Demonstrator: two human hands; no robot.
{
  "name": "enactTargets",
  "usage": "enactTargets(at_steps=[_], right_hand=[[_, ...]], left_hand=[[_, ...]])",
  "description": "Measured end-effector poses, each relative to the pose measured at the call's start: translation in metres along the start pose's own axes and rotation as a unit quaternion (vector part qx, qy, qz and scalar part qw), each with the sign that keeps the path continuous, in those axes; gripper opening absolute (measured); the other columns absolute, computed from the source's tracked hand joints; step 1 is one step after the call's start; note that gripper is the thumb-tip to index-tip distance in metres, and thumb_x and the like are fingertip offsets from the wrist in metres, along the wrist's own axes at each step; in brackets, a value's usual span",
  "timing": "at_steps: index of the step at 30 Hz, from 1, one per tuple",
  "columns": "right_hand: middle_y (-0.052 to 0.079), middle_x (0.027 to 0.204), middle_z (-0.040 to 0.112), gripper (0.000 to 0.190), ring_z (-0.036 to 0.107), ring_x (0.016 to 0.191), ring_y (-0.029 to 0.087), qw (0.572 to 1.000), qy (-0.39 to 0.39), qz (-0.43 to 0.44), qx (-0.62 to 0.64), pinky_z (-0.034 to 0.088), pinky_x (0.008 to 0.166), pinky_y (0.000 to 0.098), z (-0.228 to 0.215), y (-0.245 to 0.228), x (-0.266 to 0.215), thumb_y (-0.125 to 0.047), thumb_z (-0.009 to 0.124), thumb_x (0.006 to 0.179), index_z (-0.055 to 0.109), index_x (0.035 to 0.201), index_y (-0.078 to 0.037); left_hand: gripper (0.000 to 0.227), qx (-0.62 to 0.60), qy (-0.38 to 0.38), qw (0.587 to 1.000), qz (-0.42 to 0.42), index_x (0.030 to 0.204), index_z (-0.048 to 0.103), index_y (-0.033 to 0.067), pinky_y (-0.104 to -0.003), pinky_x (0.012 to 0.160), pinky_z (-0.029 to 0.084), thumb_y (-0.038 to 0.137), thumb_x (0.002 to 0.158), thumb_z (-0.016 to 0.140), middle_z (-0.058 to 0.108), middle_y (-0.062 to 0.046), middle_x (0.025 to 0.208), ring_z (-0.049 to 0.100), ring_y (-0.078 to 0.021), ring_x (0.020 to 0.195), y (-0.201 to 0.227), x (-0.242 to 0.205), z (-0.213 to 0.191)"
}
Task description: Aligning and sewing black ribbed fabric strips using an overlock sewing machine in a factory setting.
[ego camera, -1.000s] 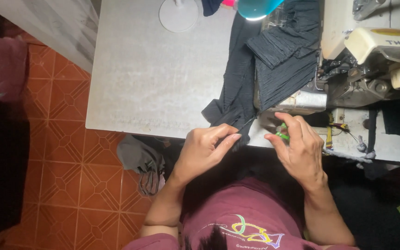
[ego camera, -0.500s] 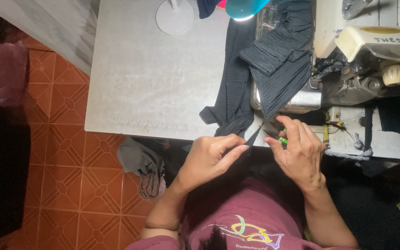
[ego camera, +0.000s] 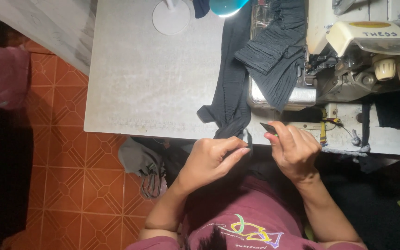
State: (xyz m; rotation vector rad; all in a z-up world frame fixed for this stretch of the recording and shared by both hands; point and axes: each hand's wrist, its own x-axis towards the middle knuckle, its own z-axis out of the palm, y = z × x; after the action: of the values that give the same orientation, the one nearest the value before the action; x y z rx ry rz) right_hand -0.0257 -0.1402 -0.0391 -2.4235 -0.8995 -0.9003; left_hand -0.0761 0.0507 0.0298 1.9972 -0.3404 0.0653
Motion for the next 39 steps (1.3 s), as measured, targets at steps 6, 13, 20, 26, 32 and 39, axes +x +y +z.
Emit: enactTargets(at_steps=[6, 13, 20, 26, 32, 39], right_hand=[[0.002, 0.069, 0.056, 0.029, 0.053, 0.056, 0.019, 0.988, -0.052, 0.079, -0.122, 0.042, 0.052, 0.0289, -0.027, 0.048, -0.034, -0.029, 0.059, 0.088, 0.061, 0.105, -0.006], [0.011, 0.099, 0.051, 0.030, 0.054, 0.082, 0.025, 0.922, -0.124, 0.157, -0.331, 0.042, 0.062, 0.0342, -0.065, 0.150, -0.101, -0.034, 0.069, 0.098, 0.071, 0.114, -0.009], [0.017, 0.097, 0.050, 0.032, 0.052, 0.083, 0.032, 0.956, -0.053, 0.142, -0.253, 0.040, 0.065, 0.0406, -0.053, 0.088, -0.047, -0.019, 0.079, 0.092, 0.070, 0.111, 0.005], [0.008, 0.076, 0.059, 0.019, 0.050, 0.067, 0.026, 0.995, -0.026, 0.090, 0.040, 0.037, 0.063, 0.0341, 0.008, -0.025, 0.002, -0.021, 0.068, 0.077, 0.062, 0.083, -0.004], [0.009, 0.073, 0.049, 0.020, 0.044, 0.065, 0.025, 0.985, -0.093, 0.047, 0.138, 0.036, 0.056, 0.0341, 0.024, -0.048, 0.007, -0.011, 0.059, 0.079, 0.046, 0.067, -0.001], [0.004, 0.079, 0.057, 0.022, 0.049, 0.067, 0.015, 0.595, -0.103, 0.516, 0.607, 0.037, 0.068, 0.0277, -0.039, 0.081, -0.110, -0.025, 0.048, 0.081, 0.057, 0.089, -0.006]], left_hand=[[0.012, -0.046, -0.047, 0.997, 0.027, 0.079, 0.063, 0.0092, -0.027, 0.065, 0.050, 0.016, 0.081, 0.053, 0.065, -0.007, 0.076, 0.063, -0.0189, 0.072, -0.004, 0.001, -0.017], [0.048, 0.284, 0.146, 0.941, -0.112, 0.108, 0.054, 0.0058, -0.029, 0.047, 0.048, 0.044, 0.079, 0.048, 0.062, -0.007, 0.085, 0.060, -0.0172, 0.069, -0.077, 0.035, 0.001], [0.018, 0.360, 0.142, 0.919, -0.073, 0.076, 0.050, 0.0109, -0.038, 0.032, 0.036, 0.028, 0.082, 0.053, 0.051, -0.004, 0.057, 0.051, -0.0270, 0.042, -0.098, 0.022, 0.025], [0.016, 0.277, 0.018, 0.957, -0.081, 0.076, 0.048, 0.0114, -0.040, 0.042, 0.039, 0.026, 0.083, 0.051, 0.055, -0.007, 0.057, 0.054, -0.0321, 0.049, -0.068, -0.028, 0.051], [0.020, 0.214, -0.036, 0.973, -0.084, 0.076, 0.045, 0.0091, -0.041, 0.044, 0.038, 0.027, 0.084, 0.050, 0.056, -0.010, 0.058, 0.055, -0.0320, 0.052, -0.054, -0.065, 0.061], [0.020, 0.091, -0.236, 0.944, -0.211, 0.075, 0.050, 0.0131, -0.040, 0.055, 0.039, 0.031, 0.082, 0.047, 0.061, -0.006, 0.069, 0.058, -0.0313, 0.068, -0.061, -0.090, 0.072]])
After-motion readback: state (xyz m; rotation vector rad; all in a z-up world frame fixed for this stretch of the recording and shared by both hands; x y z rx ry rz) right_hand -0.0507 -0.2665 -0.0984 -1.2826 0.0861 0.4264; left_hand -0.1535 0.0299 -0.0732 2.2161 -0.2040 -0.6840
